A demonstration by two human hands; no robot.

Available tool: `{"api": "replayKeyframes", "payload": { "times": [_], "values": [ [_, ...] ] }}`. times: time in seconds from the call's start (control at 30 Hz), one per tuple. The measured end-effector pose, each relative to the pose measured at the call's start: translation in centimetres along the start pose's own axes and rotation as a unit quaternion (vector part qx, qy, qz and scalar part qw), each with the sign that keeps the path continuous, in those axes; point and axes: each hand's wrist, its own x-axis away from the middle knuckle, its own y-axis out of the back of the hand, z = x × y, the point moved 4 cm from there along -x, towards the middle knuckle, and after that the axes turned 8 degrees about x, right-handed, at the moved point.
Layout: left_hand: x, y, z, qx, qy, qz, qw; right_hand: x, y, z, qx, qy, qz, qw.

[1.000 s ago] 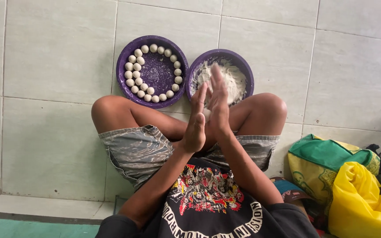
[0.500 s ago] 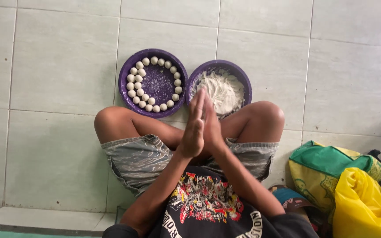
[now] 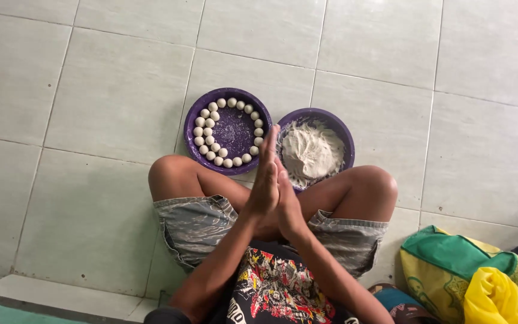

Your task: Rolling small pieces of dough into balls and placing them in a tray

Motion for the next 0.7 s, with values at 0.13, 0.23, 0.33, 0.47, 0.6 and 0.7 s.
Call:
{"api": "replayKeyframes", "payload": {
  "times": [0.13, 0.23, 0.33, 0.47, 0.6, 0.7],
  "values": [
    [2.1, 0.1, 2.9, -0.06, 0.028, -0.005, 0.998, 0.2, -1.3, 4.0, 0.01, -0.002, 0.006, 1.0],
    [2.6, -1.3, 0.5, -0.042, 0.032, 0.01, 0.999, -1.2, 0.1, 3.0, 0.047, 0.021, 0.009, 0.999],
    [0.8, -1.2, -0.3, -0.046, 0.006, 0.012, 0.999, -0.3, -0.2, 0.3, 0.015, -0.013, 0.014, 1.0],
    [0.0, 0.5, 2.7, -0.105, 0.021, -0.002, 0.994, 1.0, -0.9, -0.1, 0.009, -0.035, 0.011, 0.999],
    [2.3, -1.7, 2.0, -0.045, 0.041, 0.009, 0.998, 0.5, -1.0, -0.9, -0.002, -0.028, 0.016, 0.999],
    [1.9, -2.8, 0.0, -0.037, 0.043, 0.042, 0.998, 0.2, -0.9, -2.1, -0.013, -0.028, 0.019, 0.999]
  ]
}}
